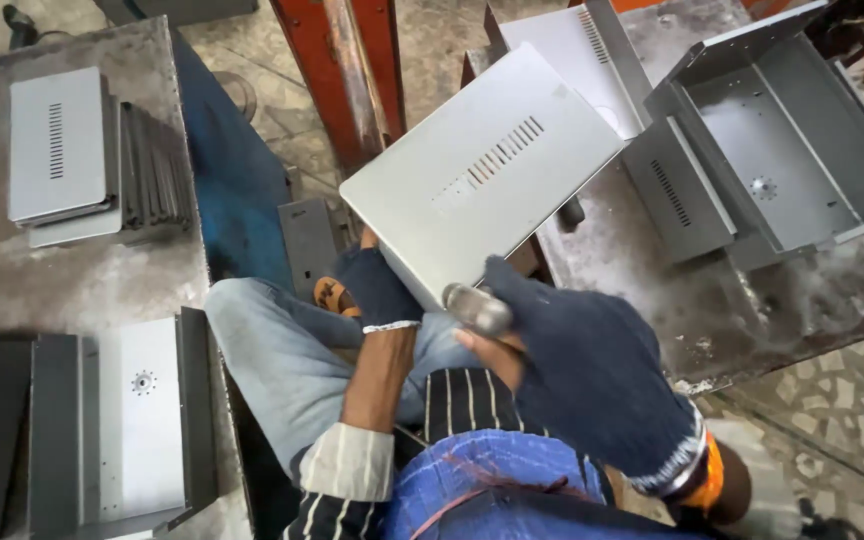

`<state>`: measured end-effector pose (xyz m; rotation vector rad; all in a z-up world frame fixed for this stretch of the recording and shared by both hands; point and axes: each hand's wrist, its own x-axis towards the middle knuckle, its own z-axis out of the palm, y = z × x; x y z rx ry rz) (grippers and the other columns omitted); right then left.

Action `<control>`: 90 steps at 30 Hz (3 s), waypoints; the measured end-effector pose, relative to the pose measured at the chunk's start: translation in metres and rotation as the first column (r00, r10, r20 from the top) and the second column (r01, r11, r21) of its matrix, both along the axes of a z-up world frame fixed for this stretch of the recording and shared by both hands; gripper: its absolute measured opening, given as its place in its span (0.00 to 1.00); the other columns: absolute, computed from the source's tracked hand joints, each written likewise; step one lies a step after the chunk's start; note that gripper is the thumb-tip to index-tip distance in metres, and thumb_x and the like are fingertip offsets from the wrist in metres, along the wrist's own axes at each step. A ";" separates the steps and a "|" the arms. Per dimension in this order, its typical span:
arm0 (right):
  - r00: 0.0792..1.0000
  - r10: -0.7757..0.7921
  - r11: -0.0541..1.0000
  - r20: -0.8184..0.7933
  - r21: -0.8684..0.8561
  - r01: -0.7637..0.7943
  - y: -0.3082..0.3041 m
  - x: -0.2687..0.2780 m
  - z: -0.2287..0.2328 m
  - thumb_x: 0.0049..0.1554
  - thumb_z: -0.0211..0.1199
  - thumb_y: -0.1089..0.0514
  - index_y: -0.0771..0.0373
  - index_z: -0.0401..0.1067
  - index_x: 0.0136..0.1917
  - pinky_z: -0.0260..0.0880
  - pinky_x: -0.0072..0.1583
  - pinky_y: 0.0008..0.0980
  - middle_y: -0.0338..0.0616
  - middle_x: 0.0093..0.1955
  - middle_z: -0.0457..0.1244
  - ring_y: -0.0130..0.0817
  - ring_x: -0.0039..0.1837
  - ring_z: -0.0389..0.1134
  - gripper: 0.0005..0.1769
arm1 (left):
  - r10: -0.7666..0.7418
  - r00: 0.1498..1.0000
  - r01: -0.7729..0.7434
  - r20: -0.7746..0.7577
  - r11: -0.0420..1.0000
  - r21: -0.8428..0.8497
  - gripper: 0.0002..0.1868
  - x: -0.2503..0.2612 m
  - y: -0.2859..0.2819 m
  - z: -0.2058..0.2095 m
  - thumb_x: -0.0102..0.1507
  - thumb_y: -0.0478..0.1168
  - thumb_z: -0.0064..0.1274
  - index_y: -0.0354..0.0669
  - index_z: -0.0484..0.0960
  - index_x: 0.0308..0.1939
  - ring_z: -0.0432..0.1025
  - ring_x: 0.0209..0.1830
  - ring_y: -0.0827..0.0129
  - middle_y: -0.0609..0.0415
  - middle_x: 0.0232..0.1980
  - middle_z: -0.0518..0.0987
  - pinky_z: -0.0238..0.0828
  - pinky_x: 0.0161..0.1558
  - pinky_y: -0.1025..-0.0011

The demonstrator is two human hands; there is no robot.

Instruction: The person sits between two workbenches and assembles sheet-metal enclosure parts. They pick up metal panels, fold and press the edges using a hand bending tool, tap seams with a hammer, grind an edge producing sparks, and place finished boxes on the bench.

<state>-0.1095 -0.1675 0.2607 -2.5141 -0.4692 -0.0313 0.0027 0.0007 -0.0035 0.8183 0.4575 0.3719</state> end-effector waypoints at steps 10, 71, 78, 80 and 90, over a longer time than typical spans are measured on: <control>0.997 0.010 0.999 0.078 -0.048 -0.006 -0.025 -0.015 -0.063 0.54 0.67 0.42 0.59 0.74 0.54 0.67 0.33 0.37 0.39 0.29 0.68 0.32 0.27 0.68 0.22 | 0.056 0.993 -0.043 -0.107 0.992 0.121 0.16 -0.013 -0.014 0.034 0.67 0.41 0.53 0.26 0.86 0.40 0.78 0.31 0.67 0.48 0.36 0.85 0.75 0.33 0.69; 0.912 -0.405 0.914 0.061 -0.007 0.406 -0.067 0.205 -0.231 0.53 0.70 0.51 0.62 0.71 0.61 0.69 0.58 0.48 0.53 0.55 0.68 0.53 0.57 0.70 0.25 | -0.005 1.000 0.002 -0.003 -0.161 0.987 0.25 0.012 0.068 0.136 0.69 0.49 0.54 0.38 0.84 0.21 0.71 0.20 0.47 0.41 0.22 0.75 0.65 0.28 0.55; 0.947 0.320 0.649 -0.024 0.734 -0.200 0.011 0.178 -0.178 0.60 0.68 0.44 0.64 0.45 0.85 0.57 0.76 0.37 0.46 0.80 0.57 0.36 0.77 0.57 0.52 | -0.110 0.985 0.082 -0.137 -0.402 0.912 0.19 0.066 0.099 0.162 0.61 0.49 0.56 0.43 0.86 0.20 0.75 0.25 0.47 0.42 0.24 0.79 0.70 0.31 0.52; 0.926 0.376 0.590 0.045 0.759 -0.276 0.027 0.185 -0.176 0.60 0.69 0.43 0.65 0.43 0.86 0.53 0.81 0.37 0.47 0.83 0.54 0.37 0.83 0.53 0.54 | -0.139 0.982 0.057 -0.129 -0.435 0.899 0.17 0.079 0.107 0.175 0.58 0.49 0.57 0.43 0.86 0.20 0.75 0.26 0.46 0.42 0.25 0.80 0.71 0.33 0.52; 0.939 0.343 0.606 0.015 0.760 -0.234 0.039 0.209 -0.191 0.52 0.74 0.38 0.65 0.49 0.83 0.45 0.83 0.40 0.49 0.79 0.55 0.39 0.83 0.51 0.59 | -0.145 0.945 0.182 -0.292 -0.510 0.841 0.15 0.103 0.115 0.191 0.58 0.49 0.58 0.43 0.87 0.22 0.77 0.29 0.48 0.41 0.26 0.80 0.73 0.36 0.52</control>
